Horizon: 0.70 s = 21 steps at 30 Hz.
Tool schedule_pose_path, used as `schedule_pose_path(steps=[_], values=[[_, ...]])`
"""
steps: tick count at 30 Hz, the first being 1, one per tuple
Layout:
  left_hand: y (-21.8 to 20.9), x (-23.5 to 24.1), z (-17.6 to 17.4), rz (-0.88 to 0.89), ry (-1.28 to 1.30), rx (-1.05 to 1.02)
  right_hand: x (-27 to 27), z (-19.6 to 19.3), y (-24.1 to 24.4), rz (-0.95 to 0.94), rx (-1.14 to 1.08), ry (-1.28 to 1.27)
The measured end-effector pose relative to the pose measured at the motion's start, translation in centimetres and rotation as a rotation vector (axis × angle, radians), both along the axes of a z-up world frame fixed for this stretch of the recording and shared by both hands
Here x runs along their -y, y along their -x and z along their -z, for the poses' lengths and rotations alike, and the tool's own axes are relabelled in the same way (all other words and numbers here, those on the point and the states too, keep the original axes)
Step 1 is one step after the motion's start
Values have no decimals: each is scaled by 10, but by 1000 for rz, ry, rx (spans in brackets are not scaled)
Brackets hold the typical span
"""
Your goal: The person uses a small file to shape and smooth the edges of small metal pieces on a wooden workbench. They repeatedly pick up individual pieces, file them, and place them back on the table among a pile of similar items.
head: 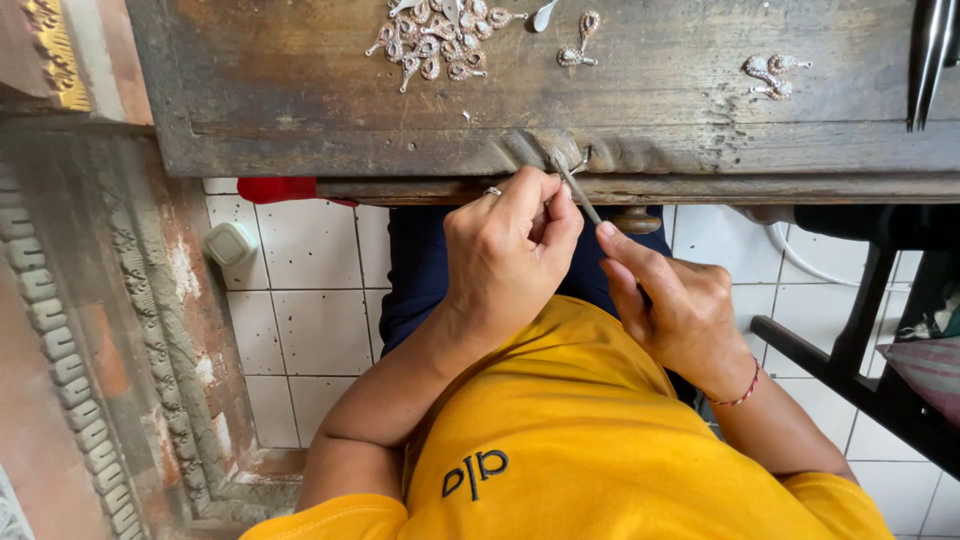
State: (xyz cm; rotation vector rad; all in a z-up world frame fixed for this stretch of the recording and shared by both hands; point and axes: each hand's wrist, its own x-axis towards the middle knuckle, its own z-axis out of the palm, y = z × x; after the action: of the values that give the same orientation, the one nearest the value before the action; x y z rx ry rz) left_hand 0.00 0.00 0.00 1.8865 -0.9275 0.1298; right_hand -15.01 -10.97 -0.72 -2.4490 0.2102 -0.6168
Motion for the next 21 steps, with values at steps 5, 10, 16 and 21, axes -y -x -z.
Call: schedule_pose_path(steps=[5, 10, 16, 21], values=[[-3, 0, -4, 14, -24, 39, 4, -7, -15, -11, 19, -25], [-4, 1, -6, 19, -16, 26, 2, -16, -1, -1, -57, -168], [-3, 1, -11, 24, -85, 73, 3, -10, -22, 7, -7, -68], [-2, 2, -8, -8, -86, 76, 3, -23, -10, 5, -82, -192]])
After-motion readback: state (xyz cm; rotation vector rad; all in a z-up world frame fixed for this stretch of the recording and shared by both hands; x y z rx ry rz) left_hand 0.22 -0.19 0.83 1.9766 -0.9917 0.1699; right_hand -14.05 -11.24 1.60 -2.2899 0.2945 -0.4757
